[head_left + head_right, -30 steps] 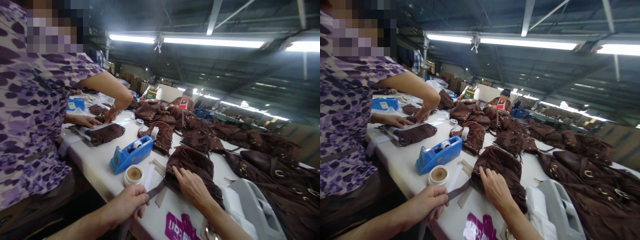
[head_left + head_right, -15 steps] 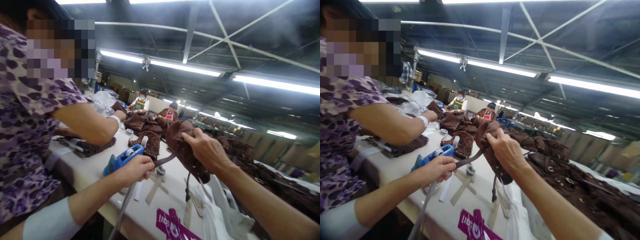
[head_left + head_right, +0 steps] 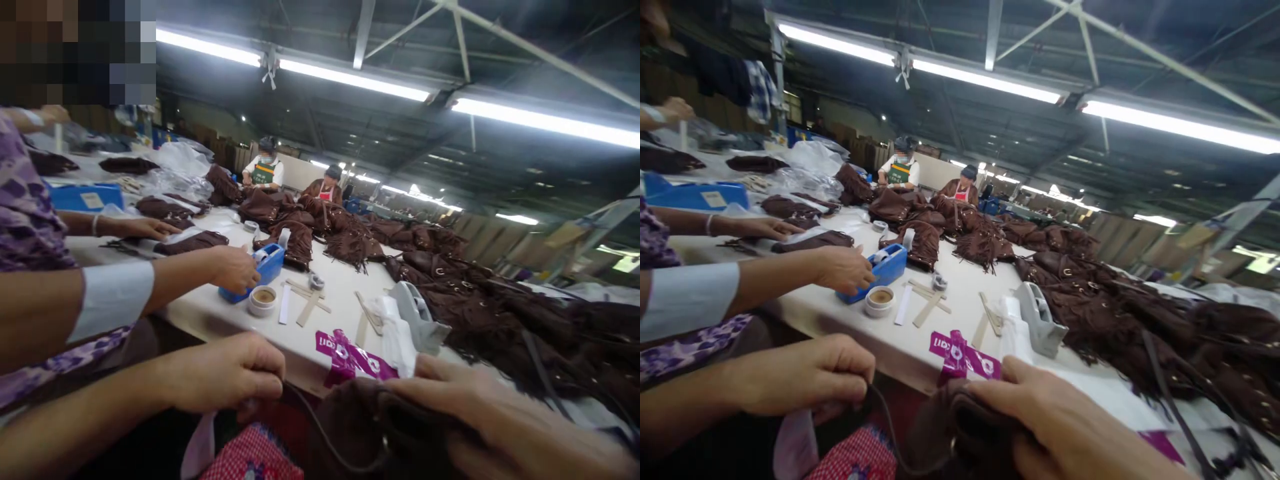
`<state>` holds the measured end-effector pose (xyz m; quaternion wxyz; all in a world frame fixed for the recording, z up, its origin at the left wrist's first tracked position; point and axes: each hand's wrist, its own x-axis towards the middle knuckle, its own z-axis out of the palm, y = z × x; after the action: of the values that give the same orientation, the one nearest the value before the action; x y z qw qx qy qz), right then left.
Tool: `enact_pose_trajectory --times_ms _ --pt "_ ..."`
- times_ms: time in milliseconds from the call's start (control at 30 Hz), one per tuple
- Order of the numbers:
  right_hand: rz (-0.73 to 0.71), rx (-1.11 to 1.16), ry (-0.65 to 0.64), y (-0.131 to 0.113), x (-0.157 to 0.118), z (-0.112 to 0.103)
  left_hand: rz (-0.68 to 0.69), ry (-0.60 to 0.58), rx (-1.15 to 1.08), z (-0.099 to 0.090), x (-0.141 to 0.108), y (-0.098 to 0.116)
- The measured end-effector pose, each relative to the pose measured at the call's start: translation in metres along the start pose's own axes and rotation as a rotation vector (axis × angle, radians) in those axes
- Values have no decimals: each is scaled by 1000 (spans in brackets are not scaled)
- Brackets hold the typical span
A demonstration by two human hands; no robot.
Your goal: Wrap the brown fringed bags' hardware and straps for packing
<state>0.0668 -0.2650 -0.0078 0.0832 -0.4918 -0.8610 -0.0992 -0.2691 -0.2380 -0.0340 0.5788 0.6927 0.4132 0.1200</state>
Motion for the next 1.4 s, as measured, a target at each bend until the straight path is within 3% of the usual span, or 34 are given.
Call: enact_pose_trajectory --times_ms 67,200,300,367,467,567,633,733,833,933,1000,1167,1267,1400 --pt "-70 83 -232 -21 10 19 -59 -25 16 5 18 -22" --pt "-25 151 -329 -61 30 83 -169 -56 74 8 43 -57" --pt "-39 147 -514 -88 24 142 -230 -135 85 9 38 -68" --pt "-27 180 -623 -99 18 166 -277 -186 49 8 29 -70" --pt "-25 382 -710 -104 24 164 -312 -173 7 4 17 -72" --pt "-95 757 -640 -101 51 144 -307 -133 8 -1 15 -76" --pt "-176 1010 -633 -106 69 142 -304 -102 35 -2 17 -80" --pt "-223 1332 -731 -122 82 163 -314 -68 19 -4 21 -85" --pt "-53 1549 -746 -130 80 192 -333 -56 -324 -5 20 -96" --pt "37 1552 -762 -124 74 199 -271 -31 -738 -2 16 -114" --pt "23 1517 -805 -118 72 192 -241 -3 -796 4 12 -126" --pt "4 1418 -859 -119 71 178 -299 130 -586 20 11 -135" --pt "4 1332 -792 -132 72 183 -278 262 -434 28 19 -132" --pt "126 1309 -651 -142 69 194 -220 463 -309 39 33 -130"
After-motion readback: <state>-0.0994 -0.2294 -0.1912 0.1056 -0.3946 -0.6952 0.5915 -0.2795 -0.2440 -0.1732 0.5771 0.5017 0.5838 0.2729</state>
